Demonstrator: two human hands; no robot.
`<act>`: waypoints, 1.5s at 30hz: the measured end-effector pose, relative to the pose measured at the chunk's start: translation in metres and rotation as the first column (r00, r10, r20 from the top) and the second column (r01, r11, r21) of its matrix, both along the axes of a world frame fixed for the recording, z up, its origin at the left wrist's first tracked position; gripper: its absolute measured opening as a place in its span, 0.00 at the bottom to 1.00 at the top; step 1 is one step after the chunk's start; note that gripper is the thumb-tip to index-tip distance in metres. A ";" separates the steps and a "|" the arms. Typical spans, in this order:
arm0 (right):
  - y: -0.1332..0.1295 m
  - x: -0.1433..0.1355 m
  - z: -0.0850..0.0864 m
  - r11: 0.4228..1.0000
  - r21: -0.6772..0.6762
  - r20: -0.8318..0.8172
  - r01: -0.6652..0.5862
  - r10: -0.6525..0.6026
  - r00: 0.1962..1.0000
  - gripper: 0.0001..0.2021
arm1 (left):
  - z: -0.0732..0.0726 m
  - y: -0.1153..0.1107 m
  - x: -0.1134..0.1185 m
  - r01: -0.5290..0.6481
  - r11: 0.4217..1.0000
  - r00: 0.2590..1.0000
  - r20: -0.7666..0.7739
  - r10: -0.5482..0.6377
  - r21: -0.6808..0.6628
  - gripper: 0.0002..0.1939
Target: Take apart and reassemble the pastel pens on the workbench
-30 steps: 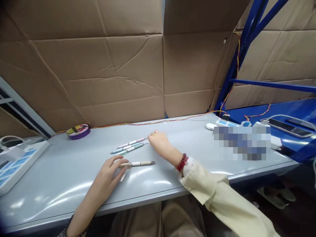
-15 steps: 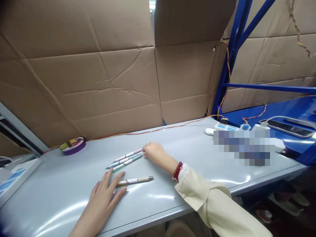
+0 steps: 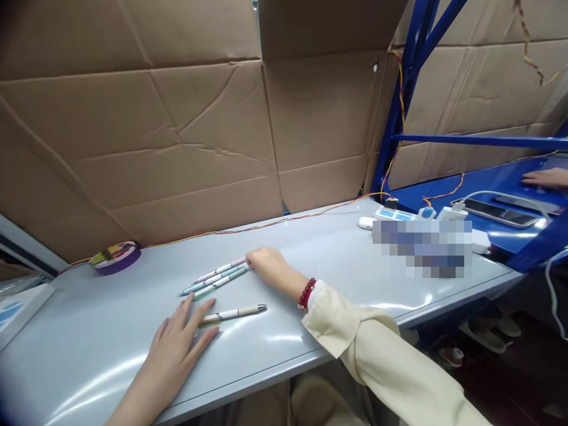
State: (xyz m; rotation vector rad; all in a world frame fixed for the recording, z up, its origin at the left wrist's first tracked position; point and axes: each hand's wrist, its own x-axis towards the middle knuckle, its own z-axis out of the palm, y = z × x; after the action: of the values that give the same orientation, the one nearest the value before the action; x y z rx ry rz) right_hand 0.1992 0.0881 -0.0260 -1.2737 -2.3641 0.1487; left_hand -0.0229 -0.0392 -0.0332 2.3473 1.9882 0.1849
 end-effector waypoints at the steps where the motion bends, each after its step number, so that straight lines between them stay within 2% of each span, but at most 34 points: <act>1: 0.001 0.000 -0.001 1.000 -0.012 -0.027 -0.003 0.003 1.000 0.07 | 0.001 0.000 0.001 -0.002 1.000 1.000 -0.006 0.002 -0.004 0.27; 6: 0.003 -0.001 -0.005 0.997 -0.073 -0.154 -0.029 0.017 0.988 0.09 | 0.004 -0.001 0.002 0.007 1.000 1.000 -0.017 -0.007 0.003 0.26; 11: 0.003 -0.002 -0.002 0.986 -0.126 -0.245 -0.112 0.078 0.966 0.07 | 0.005 0.000 0.002 0.011 1.000 1.000 -0.015 -0.011 -0.002 0.26; 15: 0.001 -0.003 0.000 0.974 -0.144 -0.264 -0.177 0.135 0.955 0.07 | 0.000 0.000 0.000 0.044 0.998 0.999 0.003 -0.044 0.042 0.25; 18: -0.001 -0.003 0.002 0.978 -0.123 -0.268 -0.171 0.133 0.954 0.06 | -0.003 0.000 -0.002 0.069 0.990 0.995 0.057 -0.077 0.125 0.25; 20: -0.002 -0.002 0.006 0.982 -0.101 -0.282 -0.158 0.124 0.951 0.06 | -0.001 0.000 -0.001 0.108 0.968 0.984 0.112 -0.136 0.227 0.23; 22: -0.002 0.001 0.012 0.986 -0.078 -0.308 -0.145 0.114 0.944 0.07 | 0.004 0.000 0.001 0.163 0.950 0.964 0.162 -0.211 0.266 0.18; 24: -0.001 0.007 0.020 0.990 -0.060 -0.345 -0.125 0.097 0.934 0.07 | 0.010 -0.001 0.002 0.192 0.955 0.949 0.205 -0.239 0.224 0.15; 27: -0.005 0.018 0.033 0.995 -0.045 -0.410 -0.090 0.063 0.910 0.06 | 0.016 -0.001 0.003 0.145 0.975 0.954 0.236 -0.183 0.170 0.15; 29: -0.017 0.027 0.041 0.997 -0.035 -0.455 -0.076 0.052 0.889 0.06 | 0.017 -0.002 0.003 0.084 0.975 0.962 0.237 -0.133 0.206 0.14; 31: -0.038 0.035 0.047 0.997 -0.027 -0.499 -0.071 0.049 0.865 0.06 | 0.018 -0.004 0.003 0.017 0.947 0.963 0.251 -0.103 0.320 0.14; 33: -0.065 0.040 0.048 0.996 -0.033 -0.567 -0.081 0.048 0.823 0.05 | 0.020 -0.008 0.005 -0.025 0.877 0.951 0.281 -0.127 0.479 0.15; 34: -0.080 0.040 0.047 0.996 -0.045 -0.595 -0.083 0.040 0.803 0.05 | 0.021 -0.011 0.007 -0.007 0.837 0.943 0.283 -0.176 0.547 0.16; 35: -0.094 0.039 0.045 0.993 -0.062 -0.607 -0.101 0.043 0.794 0.04 | 0.023 -0.013 0.009 0.039 0.801 0.933 0.266 -0.243 0.598 0.17; 37: -0.119 0.030 0.038 0.982 -0.084 -0.604 -0.167 0.083 0.793 0.04 | 0.025 -0.018 0.015 0.206 0.740 0.899 0.174 -0.401 0.640 0.17; 39: -0.136 0.018 0.032 0.973 -0.074 -0.612 -0.217 0.127 0.781 0.04 | 0.025 -0.020 0.020 0.377 0.705 0.840 0.100 -0.534 0.600 0.12; 40: -0.141 0.012 0.030 0.971 -0.064 -0.622 -0.230 0.142 0.770 0.04 | 0.024 -0.021 0.021 0.428 0.699 0.809 0.102 -0.579 0.572 0.09; 42: -0.146 0.005 0.029 0.969 -0.051 -0.638 -0.243 0.155 0.754 0.05 | 0.022 -0.022 0.023 0.441 0.711 0.775 0.166 -0.609 0.547 0.07; 45: -0.137 0.006 0.028 0.974 -0.088 -0.611 -0.210 0.114 0.784 0.12 | 0.021 -0.022 0.021 0.346 0.771 0.779 0.293 -0.554 0.535 0.09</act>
State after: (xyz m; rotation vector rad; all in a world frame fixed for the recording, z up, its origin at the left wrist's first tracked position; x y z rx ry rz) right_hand 0.2053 -0.0488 0.0019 -0.8947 -1.9116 0.6975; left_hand -0.0015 -0.0614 -0.0119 2.6498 1.1915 1.1473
